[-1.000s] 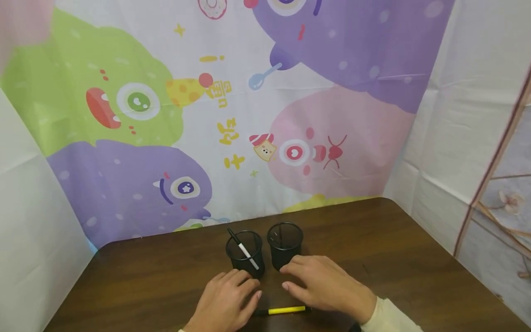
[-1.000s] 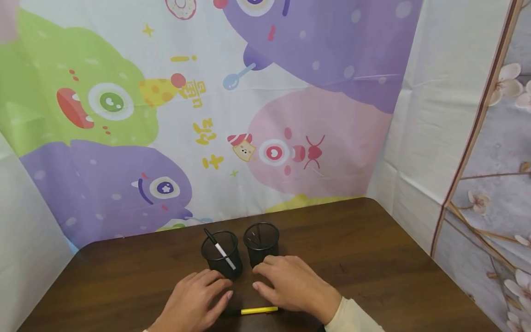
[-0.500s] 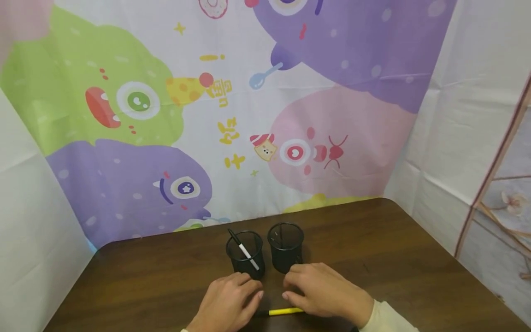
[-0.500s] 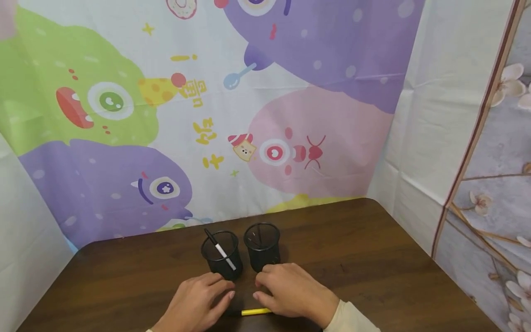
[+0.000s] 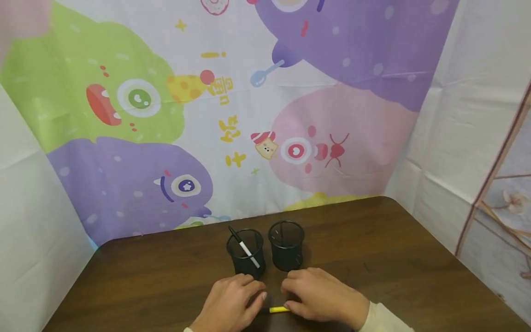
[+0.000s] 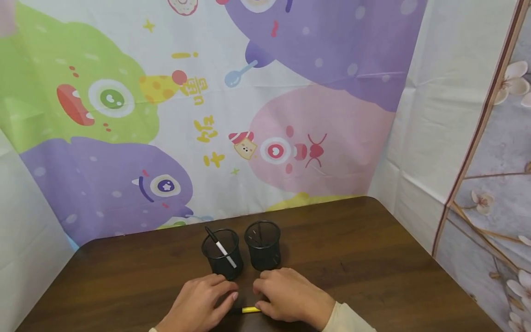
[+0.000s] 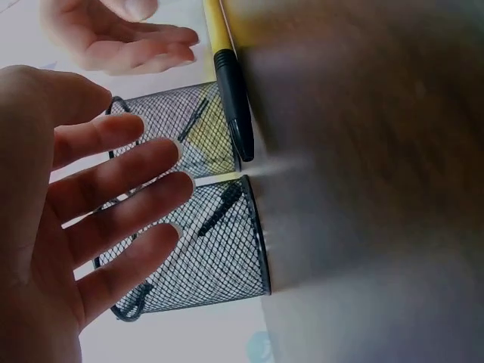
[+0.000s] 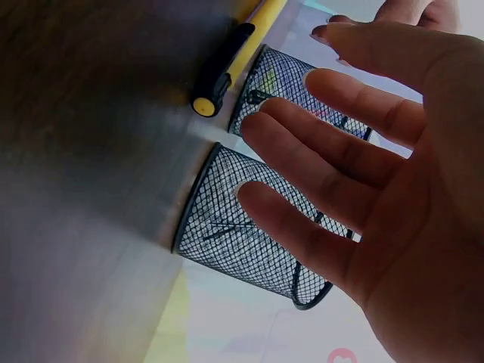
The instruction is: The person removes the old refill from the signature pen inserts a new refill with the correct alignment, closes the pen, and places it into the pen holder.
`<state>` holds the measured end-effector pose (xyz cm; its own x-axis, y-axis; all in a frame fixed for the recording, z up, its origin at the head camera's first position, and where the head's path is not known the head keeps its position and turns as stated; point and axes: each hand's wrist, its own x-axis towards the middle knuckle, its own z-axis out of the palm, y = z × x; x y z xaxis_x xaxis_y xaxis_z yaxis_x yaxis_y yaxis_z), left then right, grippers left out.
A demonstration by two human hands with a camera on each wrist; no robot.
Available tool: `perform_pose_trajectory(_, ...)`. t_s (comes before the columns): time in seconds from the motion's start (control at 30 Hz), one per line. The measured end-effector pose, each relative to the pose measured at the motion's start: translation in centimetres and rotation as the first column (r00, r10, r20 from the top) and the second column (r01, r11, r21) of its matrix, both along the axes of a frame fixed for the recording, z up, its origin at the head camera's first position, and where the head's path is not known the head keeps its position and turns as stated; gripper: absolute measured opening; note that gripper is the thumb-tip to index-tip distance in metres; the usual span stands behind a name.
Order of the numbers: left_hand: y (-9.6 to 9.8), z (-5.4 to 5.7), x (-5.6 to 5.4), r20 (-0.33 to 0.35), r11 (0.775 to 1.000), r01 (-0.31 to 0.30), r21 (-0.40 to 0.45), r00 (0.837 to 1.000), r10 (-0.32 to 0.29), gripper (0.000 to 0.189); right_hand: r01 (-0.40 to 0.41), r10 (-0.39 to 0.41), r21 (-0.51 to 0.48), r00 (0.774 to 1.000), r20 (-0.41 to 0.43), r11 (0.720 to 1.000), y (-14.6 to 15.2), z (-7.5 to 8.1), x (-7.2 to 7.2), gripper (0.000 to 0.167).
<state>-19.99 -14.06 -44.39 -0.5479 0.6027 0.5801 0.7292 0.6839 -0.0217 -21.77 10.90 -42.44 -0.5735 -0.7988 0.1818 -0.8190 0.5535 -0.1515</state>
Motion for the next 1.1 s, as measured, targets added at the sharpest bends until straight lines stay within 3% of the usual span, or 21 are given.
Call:
perform_pose_trajectory(0.27,0.4,0.4,-0.6,-0.013,1.000,0.005,0.004,1.000,-0.005,0.005,0.016,-0.015,0.028,0.999,-0.046,0.999,-0.1,-0.1,0.1,0.015)
perform_pose_trajectory(0.47,0.2,0.4,-0.7,-0.015,0.999,-0.030,0.025,0.999,0.030,0.005,-0.003,0.006,0.026,0.996,-0.093,1.000,-0.5,-0.5,0.2,0.014)
perform_pose_trajectory(0.7,0.2,0.1,-0.8,-0.072,0.994,-0.056,0.095,0.995,0.063,0.010,0.018,-0.014,0.059,0.997,-0.071,0.998,-0.5,-0.9,0.4,0.015)
perform_pose_trajectory(0.87,0.0,0.0,-0.9,-0.074,0.993,-0.065,0.101,0.995,0.073,0.009,0.015,-0.008,0.066,0.995,-0.095,0.998,-0.4,-0.9,0.5,0.016)
perform_pose_trajectory(1.1,-0.3,0.1,-1.1,-0.063,0.994,-0.070,0.087,0.995,0.075,0.009,0.033,-0.027,0.112,0.998,-0.058,0.993,-0.9,-0.8,0.5,0.013)
